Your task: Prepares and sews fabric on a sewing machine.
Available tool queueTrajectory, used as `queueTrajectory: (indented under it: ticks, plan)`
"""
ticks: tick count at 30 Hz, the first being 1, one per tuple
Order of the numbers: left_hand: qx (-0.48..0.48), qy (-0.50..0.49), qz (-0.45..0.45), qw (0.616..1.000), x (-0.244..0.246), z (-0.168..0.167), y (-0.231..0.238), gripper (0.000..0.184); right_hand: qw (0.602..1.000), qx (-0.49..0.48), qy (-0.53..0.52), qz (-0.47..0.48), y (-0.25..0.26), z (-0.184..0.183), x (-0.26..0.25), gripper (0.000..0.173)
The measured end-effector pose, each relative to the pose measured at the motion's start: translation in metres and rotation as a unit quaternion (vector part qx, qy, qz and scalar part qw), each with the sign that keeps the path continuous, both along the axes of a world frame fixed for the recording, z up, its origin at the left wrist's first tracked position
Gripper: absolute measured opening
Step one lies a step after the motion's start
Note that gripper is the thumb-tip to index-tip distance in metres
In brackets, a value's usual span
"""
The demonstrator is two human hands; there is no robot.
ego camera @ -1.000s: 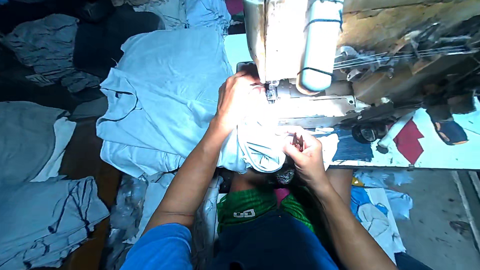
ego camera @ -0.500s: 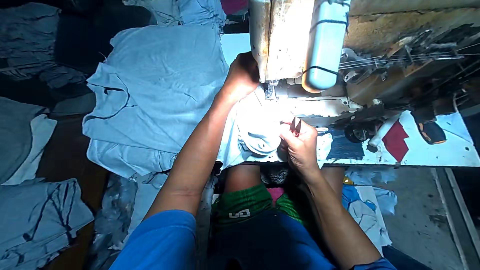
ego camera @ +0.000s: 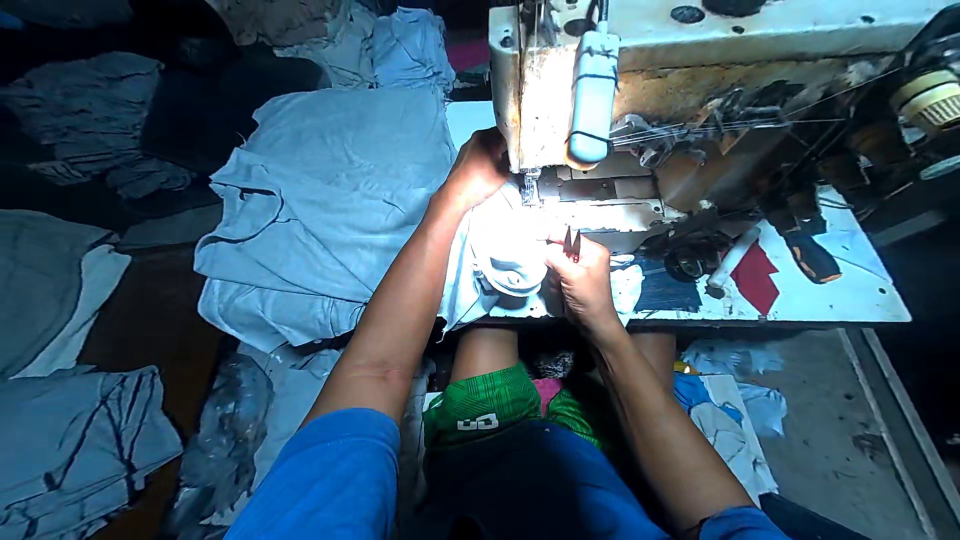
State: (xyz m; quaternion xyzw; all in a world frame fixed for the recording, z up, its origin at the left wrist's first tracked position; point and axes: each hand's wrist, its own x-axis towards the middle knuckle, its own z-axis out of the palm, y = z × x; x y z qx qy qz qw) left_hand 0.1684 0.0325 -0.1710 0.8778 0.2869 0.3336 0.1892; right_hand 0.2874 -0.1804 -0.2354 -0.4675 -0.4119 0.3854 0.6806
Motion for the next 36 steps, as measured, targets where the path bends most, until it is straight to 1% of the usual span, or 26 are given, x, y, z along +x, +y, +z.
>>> queueTrajectory:
  ticks: [5,8,10,11,12,13,14,15,16,17,18,20,22,23,25,27,29,31,33,34,36]
  plan:
    - [0.021,0.022,0.005,1.000,0.001,-0.001,0.005,0.029,1.000,0.006,-0.021,-0.012,0.001,-0.001,-0.003,0.014]
    - [0.028,0.038,0.037,0.998,0.001,0.001,-0.003,0.033,0.999,0.007,-0.036,-0.020,0.000,-0.003,-0.004,0.017]
    - [0.043,0.001,0.063,0.997,-0.004,0.003,-0.016,0.039,0.999,0.008,-0.048,-0.019,0.000,-0.002,-0.003,0.018]
    - [0.061,-0.036,0.072,0.995,-0.009,0.002,-0.025,0.038,0.999,0.009,-0.051,-0.016,0.000,-0.001,-0.003,0.019]
    - [0.084,-0.074,0.070,0.991,-0.017,0.000,-0.041,0.032,0.998,0.011,-0.054,-0.014,0.000,-0.001,-0.002,0.019]
    - [0.098,-0.084,0.057,0.990,-0.028,-0.002,-0.063,0.024,0.998,0.014,-0.058,-0.013,0.001,0.000,-0.001,0.018]
    - [0.105,-0.062,0.028,0.992,-0.042,-0.006,-0.088,0.019,0.998,0.018,-0.064,-0.011,0.001,0.000,0.000,0.017]
    - [0.112,-0.010,-0.002,0.994,-0.057,-0.014,-0.111,0.024,0.997,0.023,-0.074,-0.007,0.000,0.001,0.002,0.015]
    - [0.125,0.052,-0.013,0.991,-0.072,-0.021,-0.130,0.031,0.996,0.028,-0.089,0.001,0.000,0.002,0.005,0.015]
    - [0.131,0.094,-0.009,0.987,-0.087,-0.028,-0.142,0.037,0.993,0.036,-0.111,0.009,-0.001,0.005,0.009,0.016]
    - [0.132,0.113,0.010,0.985,-0.104,-0.030,-0.151,0.038,0.990,0.039,-0.135,0.015,-0.001,0.009,0.013,0.016]
    - [0.137,0.096,0.059,0.984,-0.135,-0.024,-0.162,0.034,0.977,0.038,-0.207,-0.007,-0.001,0.020,0.018,0.016]
    - [0.146,0.057,0.083,0.984,-0.155,-0.006,-0.177,0.029,0.947,0.050,-0.311,-0.054,-0.004,0.027,0.022,0.019]
    - [0.152,0.043,0.081,0.984,-0.159,0.004,-0.185,0.028,0.928,0.072,-0.360,-0.064,-0.005,0.030,0.023,0.020]
    - [0.164,0.018,0.050,0.985,-0.156,0.020,-0.199,0.025,0.894,0.131,-0.427,-0.033,0.000,0.035,0.026,0.025]
    - [0.158,0.000,-0.010,0.987,-0.145,0.026,-0.209,0.023,0.881,0.173,-0.438,0.040,0.004,0.035,0.028,0.025]
    - [0.147,-0.030,-0.077,0.986,-0.131,0.023,-0.213,0.021,0.873,0.210,-0.426,0.112,0.004,0.038,0.026,0.025]
    - [0.127,-0.082,-0.126,0.981,-0.115,0.008,-0.213,0.022,0.873,0.231,-0.402,0.150,-0.011,0.038,0.022,0.021]
    - [0.107,-0.133,-0.150,0.974,-0.098,-0.016,-0.210,0.025,0.881,0.211,-0.394,0.152,-0.031,0.025,0.019,0.020]
    - [0.115,-0.148,-0.150,0.971,-0.089,-0.030,-0.206,0.027,0.889,0.194,-0.387,0.146,-0.040,0.014,0.019,0.021]
    - [0.171,-0.146,-0.112,0.968,-0.074,-0.053,-0.193,0.031,0.918,0.163,-0.335,0.136,-0.052,-0.006,0.017,0.017]
